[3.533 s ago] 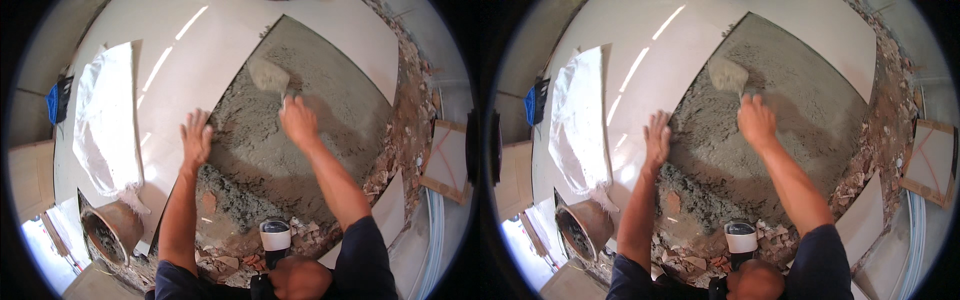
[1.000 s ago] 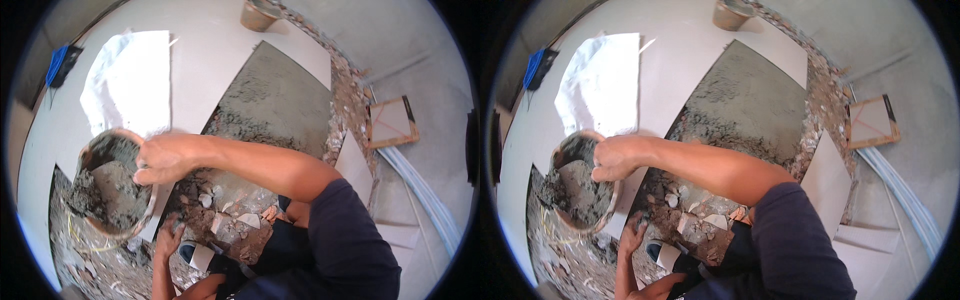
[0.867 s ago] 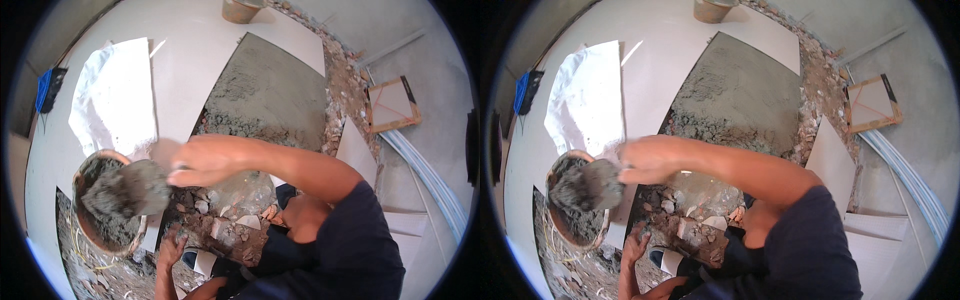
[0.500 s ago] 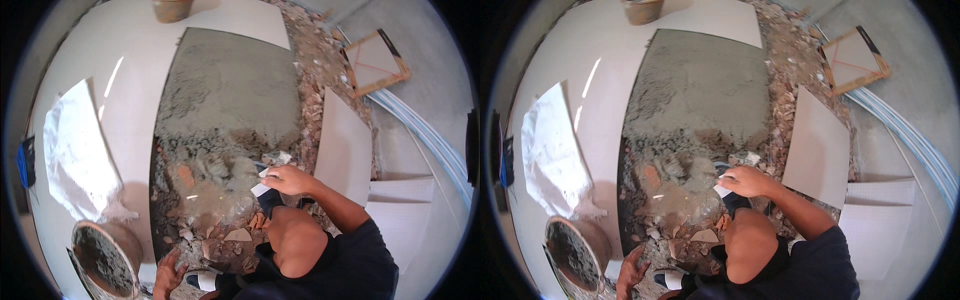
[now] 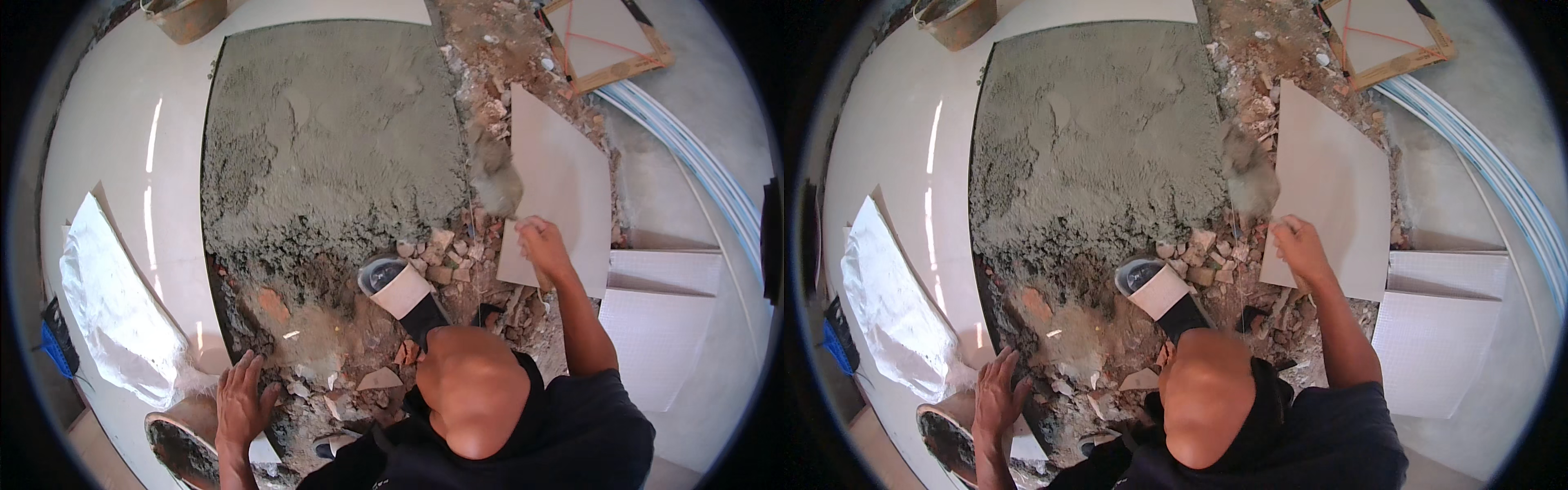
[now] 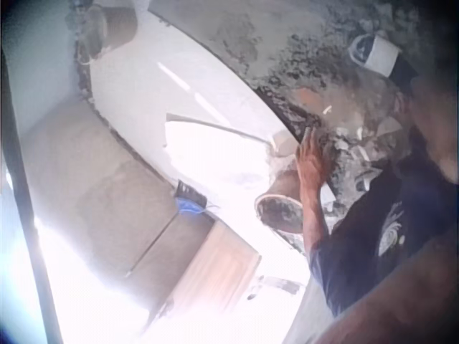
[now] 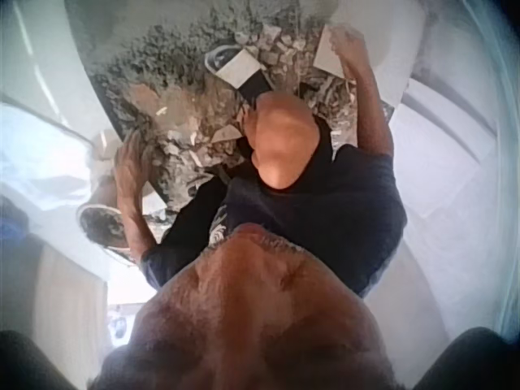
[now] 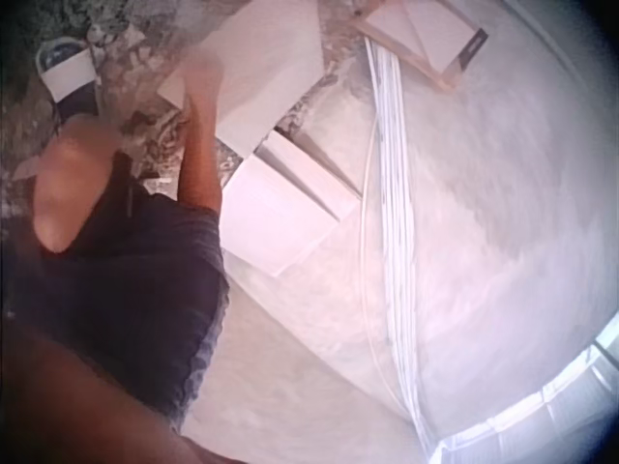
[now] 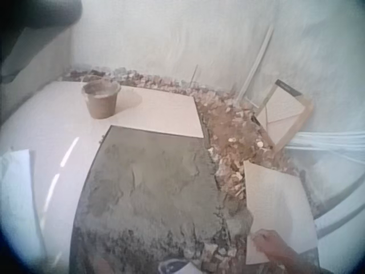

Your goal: The person spreads cement on the floor with a trowel, places a white tile, and taps it with a rubber mallet to set it. The person repeats this process for additional tiles, adjusting positions and smoothing the cement between placements.

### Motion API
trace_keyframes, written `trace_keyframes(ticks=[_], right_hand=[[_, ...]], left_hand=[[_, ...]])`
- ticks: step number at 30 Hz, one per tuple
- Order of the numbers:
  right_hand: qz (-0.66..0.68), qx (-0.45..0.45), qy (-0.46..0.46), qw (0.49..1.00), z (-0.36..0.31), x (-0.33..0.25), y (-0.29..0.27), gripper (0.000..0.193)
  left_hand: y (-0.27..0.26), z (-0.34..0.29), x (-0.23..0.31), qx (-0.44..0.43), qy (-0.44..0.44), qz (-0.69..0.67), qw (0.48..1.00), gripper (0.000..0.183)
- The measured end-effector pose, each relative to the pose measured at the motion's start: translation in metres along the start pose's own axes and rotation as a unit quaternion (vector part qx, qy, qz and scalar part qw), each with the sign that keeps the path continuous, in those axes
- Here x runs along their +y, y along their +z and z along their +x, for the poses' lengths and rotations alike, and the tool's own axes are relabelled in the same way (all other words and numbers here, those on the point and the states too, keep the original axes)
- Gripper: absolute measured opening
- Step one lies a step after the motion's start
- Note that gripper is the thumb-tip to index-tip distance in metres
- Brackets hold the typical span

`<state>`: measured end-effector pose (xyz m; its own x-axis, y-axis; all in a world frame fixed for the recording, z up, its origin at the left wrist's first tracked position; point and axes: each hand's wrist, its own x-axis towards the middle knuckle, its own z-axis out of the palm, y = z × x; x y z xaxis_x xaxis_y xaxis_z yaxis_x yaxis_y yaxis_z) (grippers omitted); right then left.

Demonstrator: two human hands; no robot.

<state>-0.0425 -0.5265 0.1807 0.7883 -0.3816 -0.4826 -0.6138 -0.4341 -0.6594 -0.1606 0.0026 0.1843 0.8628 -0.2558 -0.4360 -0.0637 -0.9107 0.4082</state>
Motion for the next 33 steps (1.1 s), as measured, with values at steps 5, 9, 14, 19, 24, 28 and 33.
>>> trace_keyframes(ticks=[5, 9, 14, 19, 24, 28, 33], right_hand=[[0.138, -0.009, 0.021, 0.990, 0.019, -0.012, -0.009, 0.024], [0.180, -0.012, -0.006, 0.984, 0.034, -0.022, -0.007, 0.024], [0.220, -0.012, 0.049, 0.974, 0.058, -0.035, 0.005, 0.022], [0.225, -0.006, 0.040, 0.974, 0.087, -0.057, 0.023, 0.024], [0.202, 0.033, 0.031, 0.978, 0.117, -0.078, 0.035, 0.022], [0.214, 0.035, 0.023, 0.976, 0.142, -0.090, 0.040, 0.023], [0.157, 0.041, -0.009, 0.987, 0.186, -0.107, 0.057, 0.023]], left_hand=[[0.028, 0.014, -0.017, -0.052, -0.072, -0.107, 0.990, 0.052], [0.048, 0.013, -0.048, -0.089, -0.168, -0.110, 0.976, 0.049], [0.055, 0.021, -0.073, -0.036, -0.196, -0.139, 0.970, 0.046], [0.052, 0.047, -0.088, 0.021, -0.195, -0.126, 0.972, 0.044], [0.049, 0.075, -0.102, 0.098, -0.186, -0.105, 0.972, 0.036], [0.039, 0.101, -0.115, 0.156, -0.208, -0.095, 0.961, 0.035], [0.024, 0.154, -0.142, 0.246, -0.270, -0.102, 0.925, 0.039]])
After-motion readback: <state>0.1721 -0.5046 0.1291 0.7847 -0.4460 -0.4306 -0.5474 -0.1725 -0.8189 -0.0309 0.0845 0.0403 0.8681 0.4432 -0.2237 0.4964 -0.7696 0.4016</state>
